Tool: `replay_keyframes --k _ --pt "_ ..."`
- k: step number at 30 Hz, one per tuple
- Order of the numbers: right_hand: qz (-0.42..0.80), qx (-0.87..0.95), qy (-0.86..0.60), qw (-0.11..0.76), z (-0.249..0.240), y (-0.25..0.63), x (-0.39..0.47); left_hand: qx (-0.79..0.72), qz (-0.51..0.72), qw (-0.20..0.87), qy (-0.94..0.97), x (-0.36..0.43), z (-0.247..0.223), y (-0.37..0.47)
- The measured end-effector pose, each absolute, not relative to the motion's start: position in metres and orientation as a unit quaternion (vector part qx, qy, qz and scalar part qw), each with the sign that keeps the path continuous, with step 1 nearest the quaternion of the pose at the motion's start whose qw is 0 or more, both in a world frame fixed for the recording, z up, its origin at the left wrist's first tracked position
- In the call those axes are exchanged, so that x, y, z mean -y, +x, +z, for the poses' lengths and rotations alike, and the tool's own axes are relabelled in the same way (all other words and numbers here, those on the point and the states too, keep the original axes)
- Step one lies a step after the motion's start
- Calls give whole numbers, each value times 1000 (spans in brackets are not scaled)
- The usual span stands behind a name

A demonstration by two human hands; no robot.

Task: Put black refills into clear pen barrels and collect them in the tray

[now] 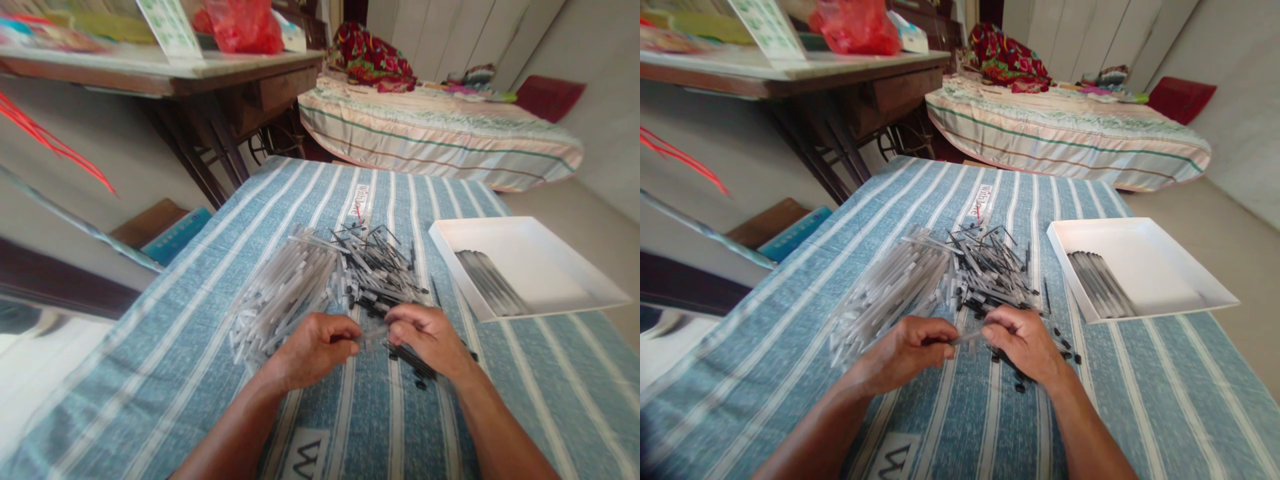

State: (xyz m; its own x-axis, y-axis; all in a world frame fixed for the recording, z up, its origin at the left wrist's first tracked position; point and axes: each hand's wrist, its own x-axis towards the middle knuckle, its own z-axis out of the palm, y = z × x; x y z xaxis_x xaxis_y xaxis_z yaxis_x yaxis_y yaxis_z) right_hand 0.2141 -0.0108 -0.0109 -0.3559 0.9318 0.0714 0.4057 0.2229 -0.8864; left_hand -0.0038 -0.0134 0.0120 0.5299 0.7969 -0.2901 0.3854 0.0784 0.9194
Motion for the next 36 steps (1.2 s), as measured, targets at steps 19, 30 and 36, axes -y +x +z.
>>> replay_keyframes --k 19,30,36 --pt "416 711 -476 309 -10 215 11 -466 173 559 664 13 13 -2" --pt "438 697 -478 306 -13 214 11 -463 176 535 684 13 13 0" --pt "472 670 -491 296 -12 217 11 -467 170 521 694 13 12 -1"
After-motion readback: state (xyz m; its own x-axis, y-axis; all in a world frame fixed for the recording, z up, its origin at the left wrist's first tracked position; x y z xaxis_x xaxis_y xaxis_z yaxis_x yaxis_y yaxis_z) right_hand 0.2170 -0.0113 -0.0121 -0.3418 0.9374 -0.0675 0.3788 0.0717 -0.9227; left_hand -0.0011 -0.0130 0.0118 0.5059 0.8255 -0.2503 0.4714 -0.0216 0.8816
